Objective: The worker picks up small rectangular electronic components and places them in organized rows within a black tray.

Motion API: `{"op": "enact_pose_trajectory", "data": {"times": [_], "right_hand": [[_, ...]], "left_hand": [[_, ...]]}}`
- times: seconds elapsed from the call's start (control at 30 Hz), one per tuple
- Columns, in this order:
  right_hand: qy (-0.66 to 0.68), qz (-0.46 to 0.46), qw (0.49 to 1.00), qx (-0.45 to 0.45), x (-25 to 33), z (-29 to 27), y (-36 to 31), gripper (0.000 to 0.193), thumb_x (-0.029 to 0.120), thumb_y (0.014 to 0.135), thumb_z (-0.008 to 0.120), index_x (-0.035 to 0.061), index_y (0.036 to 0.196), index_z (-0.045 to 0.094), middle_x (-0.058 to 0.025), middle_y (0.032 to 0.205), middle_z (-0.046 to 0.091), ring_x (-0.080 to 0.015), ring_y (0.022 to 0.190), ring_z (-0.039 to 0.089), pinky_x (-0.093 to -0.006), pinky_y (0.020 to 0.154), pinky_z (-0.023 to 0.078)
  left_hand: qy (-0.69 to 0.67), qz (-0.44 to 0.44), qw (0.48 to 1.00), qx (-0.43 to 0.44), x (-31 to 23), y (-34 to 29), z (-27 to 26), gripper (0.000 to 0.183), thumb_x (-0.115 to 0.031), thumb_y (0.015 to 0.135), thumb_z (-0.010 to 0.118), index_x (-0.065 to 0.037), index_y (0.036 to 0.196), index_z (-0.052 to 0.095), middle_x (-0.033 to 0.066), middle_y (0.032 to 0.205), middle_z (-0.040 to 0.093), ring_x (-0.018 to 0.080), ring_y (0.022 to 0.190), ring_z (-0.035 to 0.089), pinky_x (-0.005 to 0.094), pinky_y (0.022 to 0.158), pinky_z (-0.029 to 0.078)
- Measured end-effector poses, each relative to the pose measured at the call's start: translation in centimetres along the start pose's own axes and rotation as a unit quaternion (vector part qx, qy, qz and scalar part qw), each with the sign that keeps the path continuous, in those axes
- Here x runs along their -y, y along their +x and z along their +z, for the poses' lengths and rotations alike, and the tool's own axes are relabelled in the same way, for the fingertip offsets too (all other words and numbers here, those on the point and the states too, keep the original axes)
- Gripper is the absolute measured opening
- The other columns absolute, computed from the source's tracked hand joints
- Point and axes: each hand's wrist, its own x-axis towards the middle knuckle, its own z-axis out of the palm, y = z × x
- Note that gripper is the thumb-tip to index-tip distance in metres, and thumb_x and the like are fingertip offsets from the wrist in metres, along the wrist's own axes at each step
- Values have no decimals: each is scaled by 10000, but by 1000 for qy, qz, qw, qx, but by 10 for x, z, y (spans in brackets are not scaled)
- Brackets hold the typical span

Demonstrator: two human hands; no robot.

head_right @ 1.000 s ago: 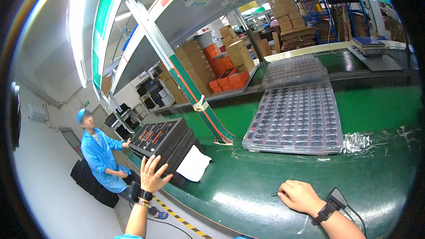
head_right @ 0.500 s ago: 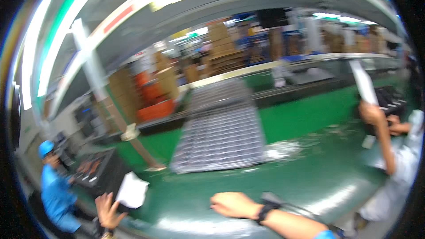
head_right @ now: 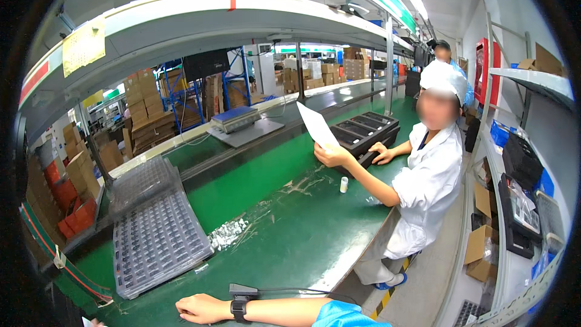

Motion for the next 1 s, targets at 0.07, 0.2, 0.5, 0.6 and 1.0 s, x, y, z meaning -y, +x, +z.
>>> {"op": "enact_pose_trajectory", "data": {"times": [0.07,0.2,0.5,0.6,1.0], "right_hand": [[-23,26,999,-30,-3,-10,0,180,175,947,571,31,865,498,-145,786,570,-374,724,600,-459,652,478],[-119,71,986,-96,-40,-24,-10,233,226,955,561,27,862,482,-173,752,578,-413,748,614,-496,653,468],[-103,122,984,-75,-44,-49,-5,222,234,953,597,56,848,516,-90,682,541,-318,634,567,-431,581,421],[-58,90,994,-36,-41,-47,-4,216,232,945,612,52,853,535,-81,663,522,-298,622,540,-422,585,414],[36,68,997,30,-35,-32,-5,215,254,940,630,55,895,561,-68,667,505,-226,600,501,-379,568,378]], "left_hand": [[-139,14,990,24,-24,62,43,353,-129,859,703,-87,1174,548,253,1260,609,427,1141,604,589,994,442],[-313,-187,874,321,-73,78,122,802,-334,904,662,36,1511,291,244,1549,342,428,1426,311,495,1201,240],[-420,-259,826,273,-84,42,157,743,-277,915,650,36,1497,309,235,1500,416,395,1395,378,466,1180,276],[-424,-236,832,270,-85,52,157,609,-239,916,655,15,1421,429,205,1431,488,388,1310,453,458,1130,337],[-520,-241,794,204,-84,44,167,152,-150,927,648,-5,972,659,162,1081,661,336,1024,606,426,947,448]]}}
